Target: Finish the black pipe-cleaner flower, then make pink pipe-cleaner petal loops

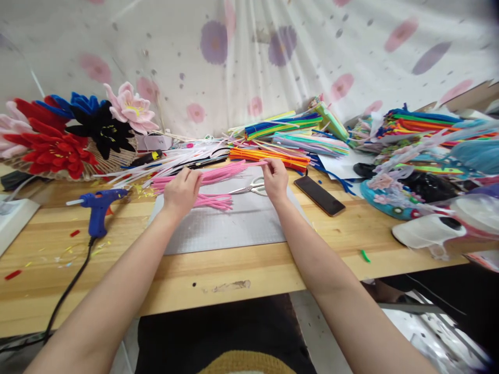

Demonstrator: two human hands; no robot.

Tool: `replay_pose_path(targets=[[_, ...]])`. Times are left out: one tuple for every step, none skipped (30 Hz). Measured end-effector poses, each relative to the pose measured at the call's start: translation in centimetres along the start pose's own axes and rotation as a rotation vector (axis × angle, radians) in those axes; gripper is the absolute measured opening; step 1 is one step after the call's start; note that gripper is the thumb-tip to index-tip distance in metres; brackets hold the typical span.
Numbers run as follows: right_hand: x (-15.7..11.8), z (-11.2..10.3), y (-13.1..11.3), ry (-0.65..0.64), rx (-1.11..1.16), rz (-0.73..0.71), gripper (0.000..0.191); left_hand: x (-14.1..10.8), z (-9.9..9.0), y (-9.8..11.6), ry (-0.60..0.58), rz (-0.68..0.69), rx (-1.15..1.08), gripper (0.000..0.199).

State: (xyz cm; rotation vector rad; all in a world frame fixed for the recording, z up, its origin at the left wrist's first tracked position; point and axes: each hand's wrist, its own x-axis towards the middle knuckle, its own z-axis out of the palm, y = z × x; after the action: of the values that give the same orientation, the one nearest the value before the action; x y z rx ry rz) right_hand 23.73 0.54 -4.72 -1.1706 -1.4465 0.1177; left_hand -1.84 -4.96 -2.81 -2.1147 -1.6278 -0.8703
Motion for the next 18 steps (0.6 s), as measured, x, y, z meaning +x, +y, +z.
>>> replay_pose_path(targets=[[0.0, 0.1, -0.3, 0.006, 0.051, 0.039, 0.029, -0.3, 0.0, -0.1, 0.005, -0.069, -0.016, 0.035], [-0.1, 0.3, -0.7, -0.004, 0.101, 0.077, 0.031, -0.7, 0.1, -0.1, 0.009, -0.132, -0.049, 0.034], [-0.2, 0.6, -1.1, -0.036, 0.158, 0.112, 0.032, -1.0, 0.3, 0.0, 0.009, -0.191, -0.104, 0.033], [-0.4, 0.8, -1.6, -0.098, 0.225, 0.146, 0.033, -1.3, 0.5, 0.2, -0.002, -0.247, -0.182, 0.032], [-0.6, 1.0, -2.2, -0.187, 0.304, 0.181, 0.033, -1.6, 0.7, 0.5, -0.028, -0.298, -0.283, 0.030], [-0.9, 1.3, -2.8, -0.292, 0.393, 0.218, 0.034, -1.7, 1.0, 0.8, -0.069, -0.353, -0.407, 0.028], [-1.2, 1.5, -3.4, -0.401, 0.483, 0.257, 0.034, -1.9, 1.3, 1.2, -0.119, -0.414, -0.548, 0.027], [-1.5, 1.6, -3.9, -0.503, 0.564, 0.291, 0.034, -2.0, 1.5, 1.6, -0.174, -0.481, -0.700, 0.025], [-1.9, 1.8, -4.4, -0.586, 0.624, 0.317, 0.034, -2.0, 1.6, 2.0, -0.225, -0.553, -0.849, 0.023], [-2.2, 2.0, -4.8, -0.645, 0.662, 0.333, 0.034, -2.0, 1.7, 2.3, -0.270, -0.621, -0.987, 0.020], [-2.4, 2.2, -5.0, -0.681, 0.680, 0.341, 0.034, -2.0, 1.8, 2.7, -0.304, -0.684, -1.102, 0.018], [-2.7, 2.5, -5.2, -0.700, 0.685, 0.348, 0.034, -2.1, 1.8, 3.0, -0.328, -0.738, -1.184, 0.015], [-2.9, 2.7, -5.3, -0.709, 0.685, 0.356, 0.034, -2.1, 1.8, 3.2, -0.347, -0.778, -1.235, 0.014], [-3.1, 2.9, -5.4, -0.710, 0.687, 0.363, 0.034, -2.2, 1.8, 3.4, -0.362, -0.810, -1.261, 0.012], [-3.2, 3.2, -5.4, -0.711, 0.693, 0.367, 0.034, -2.3, 1.8, 3.6, -0.373, -0.835, -1.272, 0.012], [-3.4, 3.4, -5.4, -0.716, 0.701, 0.365, 0.034, -2.4, 1.7, 3.7, -0.384, -0.854, -1.274, 0.011], [-3.5, 3.6, -5.4, -0.722, 0.707, 0.359, 0.033, -2.4, 1.7, 3.7, -0.395, -0.868, -1.273, 0.011], [-3.6, 3.8, -5.4, -0.728, 0.711, 0.349, 0.032, -2.5, 1.7, 3.8, -0.410, -0.872, -1.271, 0.012]])
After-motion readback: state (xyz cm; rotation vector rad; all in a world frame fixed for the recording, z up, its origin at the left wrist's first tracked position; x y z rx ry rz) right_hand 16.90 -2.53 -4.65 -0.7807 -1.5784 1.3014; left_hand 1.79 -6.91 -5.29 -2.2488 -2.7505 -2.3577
